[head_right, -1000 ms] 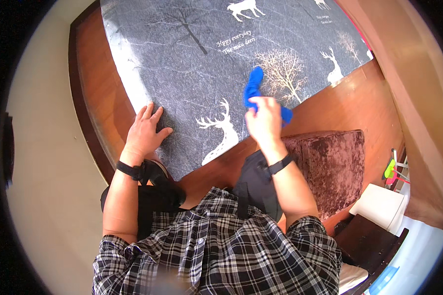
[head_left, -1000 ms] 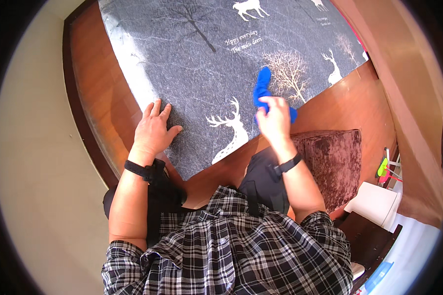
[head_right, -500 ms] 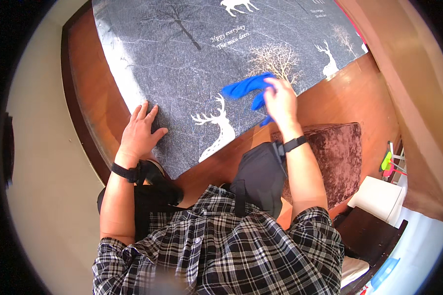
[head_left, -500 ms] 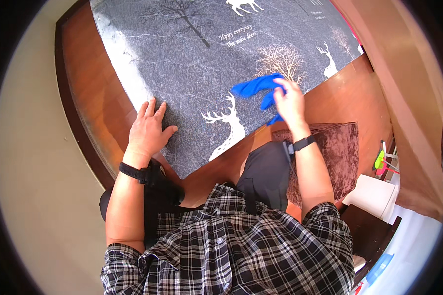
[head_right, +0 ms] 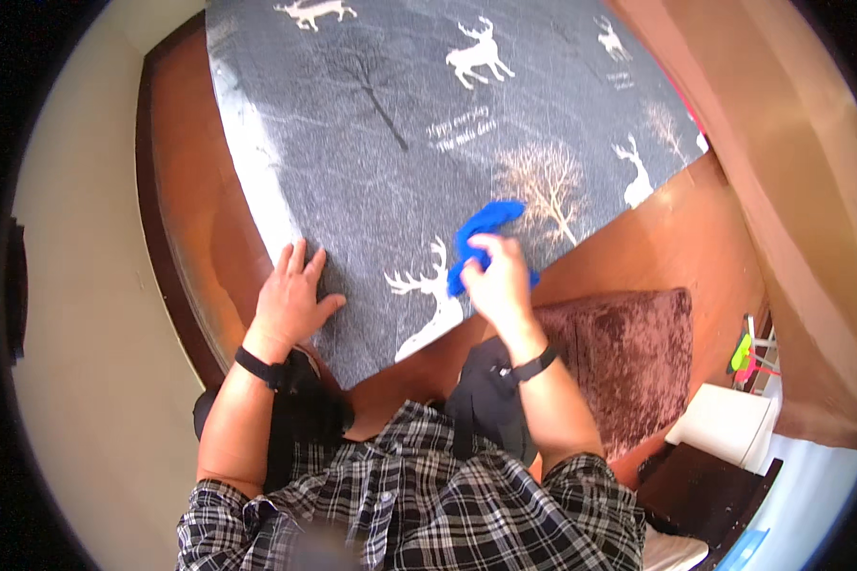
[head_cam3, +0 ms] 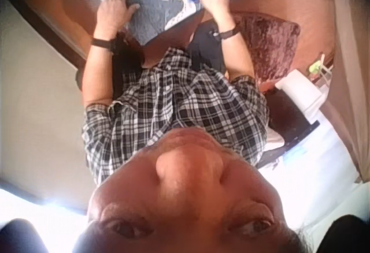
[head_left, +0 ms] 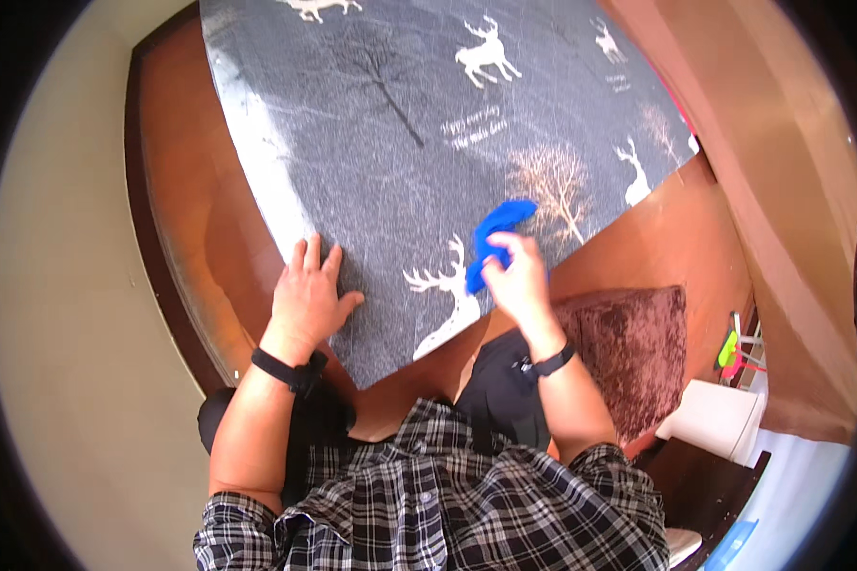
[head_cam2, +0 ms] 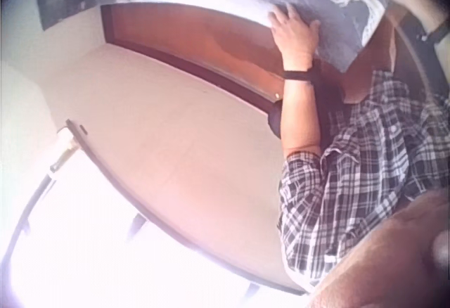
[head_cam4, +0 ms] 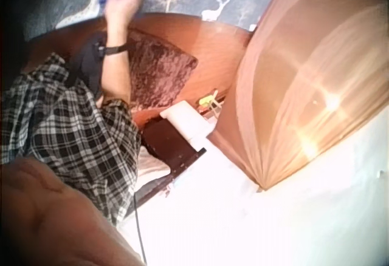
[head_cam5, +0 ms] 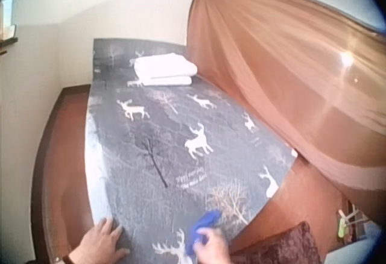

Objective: The person wipes the wall and window ledge with a cloth, rinses it in a basin of water, and then wipes down the mattress cover.

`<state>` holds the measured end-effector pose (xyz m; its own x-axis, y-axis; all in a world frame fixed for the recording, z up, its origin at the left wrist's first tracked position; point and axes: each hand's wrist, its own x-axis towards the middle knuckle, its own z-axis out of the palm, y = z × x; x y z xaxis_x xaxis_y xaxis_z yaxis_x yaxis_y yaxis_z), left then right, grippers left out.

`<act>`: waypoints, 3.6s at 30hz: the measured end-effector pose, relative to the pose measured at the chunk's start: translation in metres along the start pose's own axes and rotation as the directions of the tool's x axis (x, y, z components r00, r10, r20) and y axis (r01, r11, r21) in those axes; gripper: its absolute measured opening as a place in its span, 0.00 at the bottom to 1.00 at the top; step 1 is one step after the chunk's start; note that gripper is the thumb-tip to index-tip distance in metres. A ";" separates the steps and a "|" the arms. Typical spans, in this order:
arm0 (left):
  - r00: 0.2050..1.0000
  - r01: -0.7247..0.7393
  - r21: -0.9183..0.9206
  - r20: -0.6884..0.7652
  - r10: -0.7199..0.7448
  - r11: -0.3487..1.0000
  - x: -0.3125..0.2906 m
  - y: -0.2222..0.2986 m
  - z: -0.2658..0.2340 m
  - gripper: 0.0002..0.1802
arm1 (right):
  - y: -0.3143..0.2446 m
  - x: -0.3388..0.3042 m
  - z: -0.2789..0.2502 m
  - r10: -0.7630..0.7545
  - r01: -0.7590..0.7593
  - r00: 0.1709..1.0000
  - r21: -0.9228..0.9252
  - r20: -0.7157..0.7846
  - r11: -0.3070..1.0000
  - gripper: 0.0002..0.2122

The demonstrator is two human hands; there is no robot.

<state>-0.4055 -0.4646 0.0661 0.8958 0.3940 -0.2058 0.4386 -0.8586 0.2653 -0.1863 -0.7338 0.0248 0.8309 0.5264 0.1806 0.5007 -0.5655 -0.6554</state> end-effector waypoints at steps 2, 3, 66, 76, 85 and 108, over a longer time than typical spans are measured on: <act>1.000 -0.004 -0.017 0.006 0.004 1.000 0.002 0.005 0.002 0.47 | -0.013 -0.005 0.021 0.160 -0.273 0.942 0.395 0.296 0.877 0.15; 1.000 0.007 -0.017 0.021 -0.006 1.000 0.001 0.006 -0.002 0.47 | -0.026 -0.003 0.028 0.181 -0.342 0.905 0.406 0.385 0.848 0.16; 0.882 -0.278 0.034 -0.387 0.269 0.960 0.132 -0.044 0.000 0.28 | 0.025 0.081 0.036 0.035 -0.027 0.999 -0.551 0.004 0.834 0.32; 0.860 0.260 0.092 -0.474 -0.187 0.961 0.210 -0.128 -0.025 0.27 | 0.021 0.084 0.043 0.040 -0.031 0.999 -0.543 0.005 0.839 0.32; 0.932 -0.165 -0.008 -0.329 0.153 0.986 0.080 -0.010 -0.002 0.19 | 0.020 0.085 0.040 0.043 -0.029 0.999 -0.552 0.012 0.833 0.33; 0.771 0.231 -0.132 -0.579 -0.264 0.964 0.021 -0.012 0.041 0.15 | 0.032 0.084 0.043 0.029 -0.034 0.999 -0.586 -0.018 0.810 0.33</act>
<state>-0.3948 -0.4597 0.0202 0.6171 0.7203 0.3167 0.6390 -0.6936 0.3324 -0.1110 -0.6807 -0.0128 0.8492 0.4983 0.1746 0.5195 -0.8477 -0.1071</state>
